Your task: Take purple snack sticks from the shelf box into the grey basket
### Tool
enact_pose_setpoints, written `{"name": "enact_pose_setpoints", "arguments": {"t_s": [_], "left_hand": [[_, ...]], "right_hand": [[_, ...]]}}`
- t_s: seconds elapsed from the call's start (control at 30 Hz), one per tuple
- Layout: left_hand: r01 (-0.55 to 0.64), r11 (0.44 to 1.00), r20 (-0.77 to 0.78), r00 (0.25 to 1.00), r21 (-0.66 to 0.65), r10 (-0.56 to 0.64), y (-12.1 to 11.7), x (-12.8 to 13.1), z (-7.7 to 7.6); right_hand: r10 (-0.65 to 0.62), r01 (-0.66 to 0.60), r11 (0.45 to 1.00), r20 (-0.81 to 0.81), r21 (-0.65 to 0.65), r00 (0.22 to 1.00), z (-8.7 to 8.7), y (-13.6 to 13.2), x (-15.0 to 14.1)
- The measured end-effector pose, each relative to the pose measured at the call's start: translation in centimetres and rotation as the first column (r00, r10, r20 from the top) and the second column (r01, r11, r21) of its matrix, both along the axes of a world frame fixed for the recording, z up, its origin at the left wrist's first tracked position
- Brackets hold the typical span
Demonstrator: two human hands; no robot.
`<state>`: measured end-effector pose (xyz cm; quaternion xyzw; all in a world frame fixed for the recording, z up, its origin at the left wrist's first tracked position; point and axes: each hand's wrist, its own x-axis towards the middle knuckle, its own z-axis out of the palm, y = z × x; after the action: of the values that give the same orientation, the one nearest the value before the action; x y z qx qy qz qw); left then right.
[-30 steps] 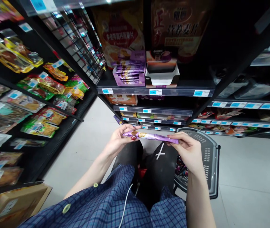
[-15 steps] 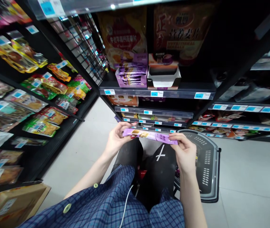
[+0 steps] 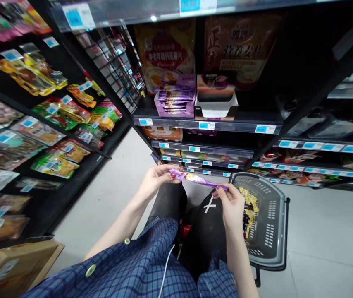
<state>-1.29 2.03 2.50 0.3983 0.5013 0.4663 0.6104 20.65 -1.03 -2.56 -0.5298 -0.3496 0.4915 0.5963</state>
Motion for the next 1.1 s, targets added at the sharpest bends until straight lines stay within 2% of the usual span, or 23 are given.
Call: {"name": "enact_pose_setpoints", "arguments": {"t_s": [0.13, 0.23, 0.3, 0.33, 0.37, 0.43, 0.47, 0.5, 0.6, 0.63, 0.7, 0.77, 0.8, 0.87, 0.97, 1.03, 1.1], "left_hand": [[0.063, 0.996, 0.058, 0.997, -0.065, -0.059, 0.2, -0.5, -0.5], [0.031, 0.999, 0.066, 0.997, 0.026, -0.033, 0.2, -0.6, -0.8], [-0.031, 0.989, -0.015, 0.999, 0.147, 0.033, 0.0, -0.5, -1.0], [-0.045, 0.976, -0.083, 0.994, 0.214, 0.065, -0.1, -0.4, -1.0], [-0.033, 0.96, -0.166, 0.983, 0.277, 0.082, -0.3, -0.3, -1.1], [0.077, 0.925, -0.351, 0.934, 0.372, 0.064, -0.9, 0.2, -0.9], [0.162, 0.901, -0.438, 0.898, 0.402, 0.034, -1.2, 0.5, -0.7], [0.253, 0.871, -0.511, 0.859, 0.421, -0.002, -1.5, 0.9, -0.4], [0.453, 0.77, -0.632, 0.771, 0.449, -0.084, -2.3, 1.9, 0.6], [0.47, 0.753, -0.647, 0.758, 0.46, -0.077, -2.4, 2.1, 0.8], [0.44, 0.763, -0.666, 0.746, 0.475, -0.015, -2.4, 2.2, 1.1], [0.387, 0.81, -0.67, 0.742, 0.439, 0.009, -2.2, 1.9, 0.9], [0.377, 0.841, -0.661, 0.75, 0.389, -0.031, -2.0, 1.6, 0.8], [0.397, 0.886, -0.607, 0.773, 0.238, -0.184, -1.6, 0.9, 0.4], [0.481, 0.876, -0.512, 0.759, 0.025, -0.402, -1.1, 0.0, 0.1], [0.522, 0.852, -0.477, 0.739, -0.042, -0.476, -0.8, -0.3, 0.0], [0.526, 0.847, -0.423, 0.752, -0.079, -0.506, -0.7, -0.5, -0.2]], "right_hand": [[-0.009, 0.009, 1.0, -0.016, 0.001, 1.0, 0.0, 0.1, 0.2], [0.031, -0.033, 0.998, 0.038, 0.049, 0.999, 0.1, -0.1, 0.3], [0.13, -0.143, 0.988, 0.208, 0.049, 0.969, 0.4, -0.2, 0.3], [0.203, -0.225, 0.974, 0.342, 0.025, 0.918, 0.6, -0.3, 0.2], [0.274, -0.304, 0.952, 0.481, -0.015, 0.833, 0.9, -0.4, 0.1], [0.363, -0.42, 0.903, 0.688, -0.092, 0.629, 1.6, -0.3, -0.5], [0.383, -0.464, 0.88, 0.736, -0.106, 0.558, 1.9, -0.3, -0.8], [0.396, -0.502, 0.859, 0.755, -0.103, 0.522, 2.1, -0.3, -1.2], [0.431, -0.591, 0.805, 0.736, -0.052, 0.522, 2.2, -0.2, -2.1], [0.431, -0.601, 0.799, 0.728, -0.034, 0.533, 2.2, -0.2, -2.3], [0.399, -0.592, 0.806, 0.731, 0.008, 0.554, 2.1, -0.4, -2.5], [0.361, -0.585, 0.81, 0.753, 0.039, 0.55, 2.1, -0.6, -2.4], [0.356, -0.591, 0.805, 0.766, 0.038, 0.534, 2.1, -0.7, -2.3], [0.381, -0.62, 0.785, 0.784, 0.006, 0.49, 2.3, -0.8, -2.1], [0.462, -0.669, 0.739, 0.781, -0.077, 0.42, 2.8, -0.7, -1.7], [0.508, -0.688, 0.715, 0.768, -0.123, 0.39, 3.0, -0.6, -1.6], [0.532, -0.688, 0.712, 0.75, -0.144, 0.394, 3.1, -0.5, -1.7]]}}
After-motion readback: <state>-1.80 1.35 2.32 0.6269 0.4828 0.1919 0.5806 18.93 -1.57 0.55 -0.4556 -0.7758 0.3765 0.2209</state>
